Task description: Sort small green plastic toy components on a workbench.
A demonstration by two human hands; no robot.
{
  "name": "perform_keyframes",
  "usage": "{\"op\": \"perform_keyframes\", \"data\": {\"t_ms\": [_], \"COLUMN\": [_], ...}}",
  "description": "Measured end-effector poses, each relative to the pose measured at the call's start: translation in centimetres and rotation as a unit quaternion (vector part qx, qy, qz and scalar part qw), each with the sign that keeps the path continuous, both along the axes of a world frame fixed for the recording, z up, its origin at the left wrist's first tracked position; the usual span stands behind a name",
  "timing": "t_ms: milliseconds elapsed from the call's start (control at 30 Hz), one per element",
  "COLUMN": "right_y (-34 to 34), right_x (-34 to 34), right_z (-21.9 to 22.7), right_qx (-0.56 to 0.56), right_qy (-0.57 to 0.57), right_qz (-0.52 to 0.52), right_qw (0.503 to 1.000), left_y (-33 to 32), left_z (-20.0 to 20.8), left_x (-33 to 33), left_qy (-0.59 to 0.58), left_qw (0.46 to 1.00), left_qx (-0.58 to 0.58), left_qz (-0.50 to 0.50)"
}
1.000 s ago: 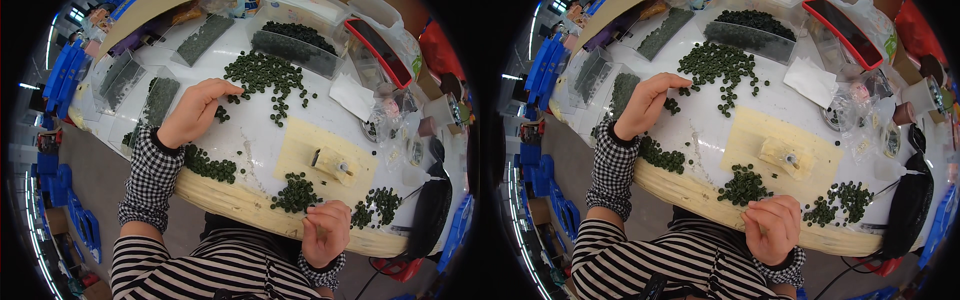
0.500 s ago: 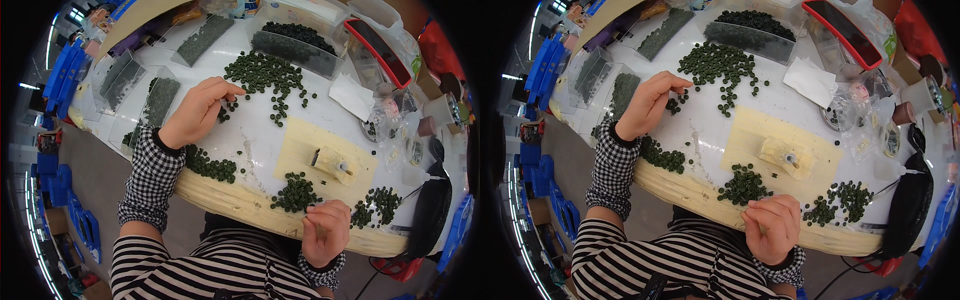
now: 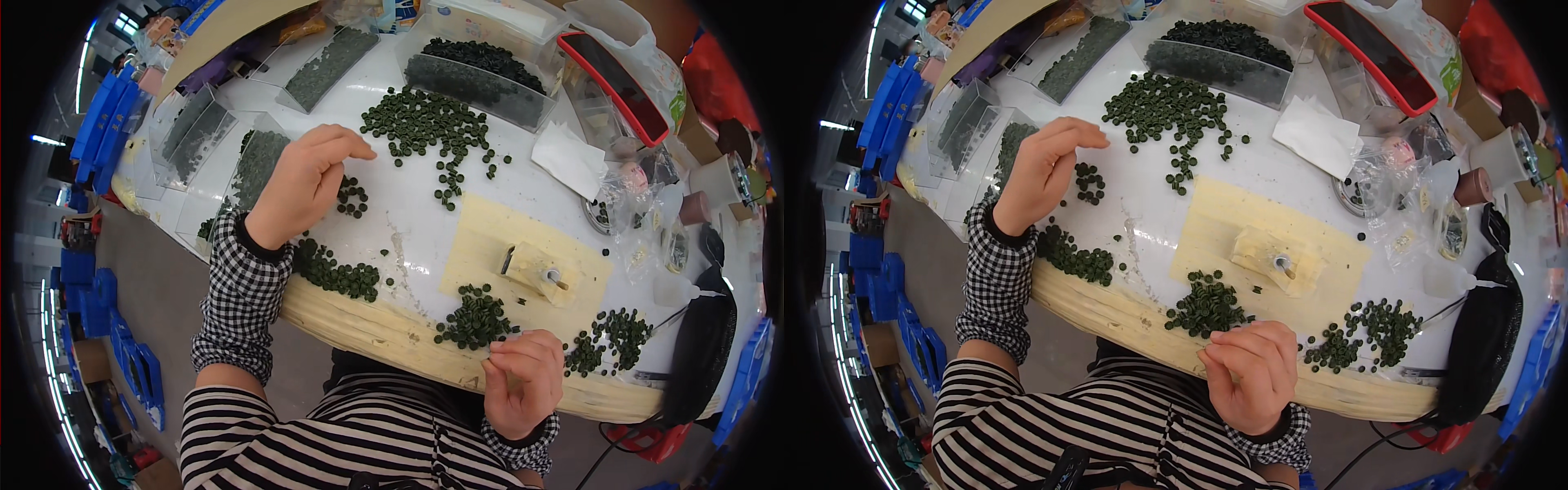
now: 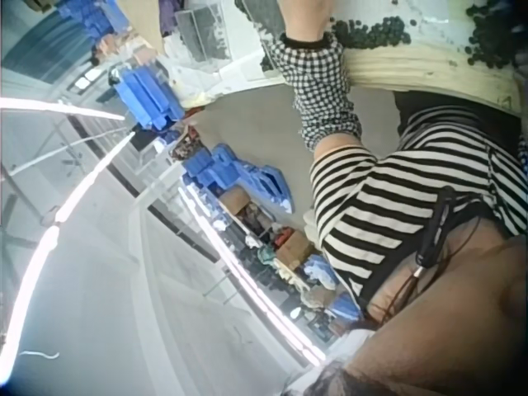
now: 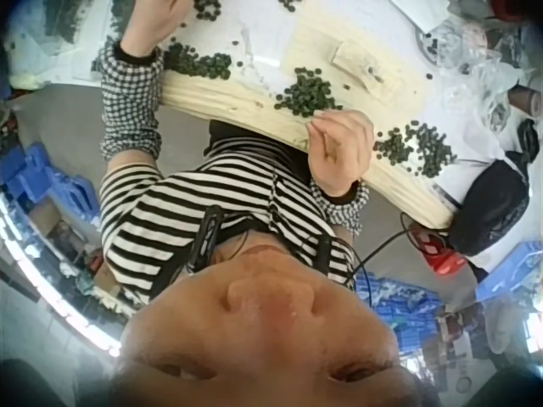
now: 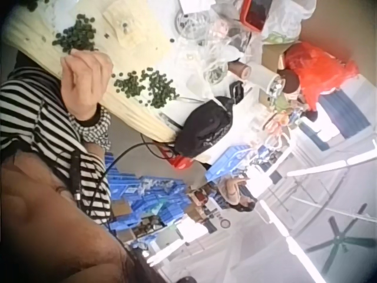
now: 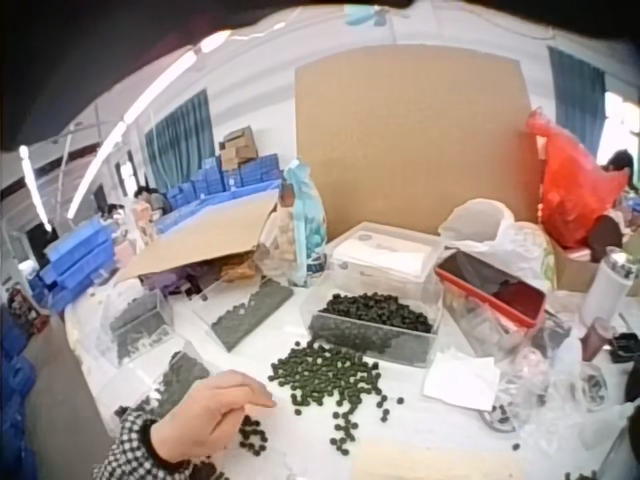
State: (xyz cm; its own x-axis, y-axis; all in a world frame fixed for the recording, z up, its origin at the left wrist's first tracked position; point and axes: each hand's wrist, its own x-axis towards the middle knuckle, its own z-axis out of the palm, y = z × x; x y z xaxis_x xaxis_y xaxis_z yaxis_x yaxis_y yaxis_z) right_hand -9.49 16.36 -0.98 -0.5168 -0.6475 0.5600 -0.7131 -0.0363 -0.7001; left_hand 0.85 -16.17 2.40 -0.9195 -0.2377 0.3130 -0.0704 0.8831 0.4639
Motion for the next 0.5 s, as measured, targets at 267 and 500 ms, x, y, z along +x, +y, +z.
{"op": "perform_keyframes", "data": {"t_ms": [267,500], "right_y": [0.1,0.0], "right_x": [0.0,0.0], "right_z": [0.0,-0.1], "right_qx": [-0.003,-0.013], "right_qy": [-0.002,-0.001], "right_qz": [0.004,0.002], "right_qw": [1.0,1.0], "left_y": [-2.1,-1.1], "left_z": [-1.3,-1.0], "left_x": [-1.3,0.5], "left_qy": [-0.034,-0.029], "left_qw": [0.999,0.999], "left_qx": [0.014,0.021], "left_qz": [0.025,0.02]}}
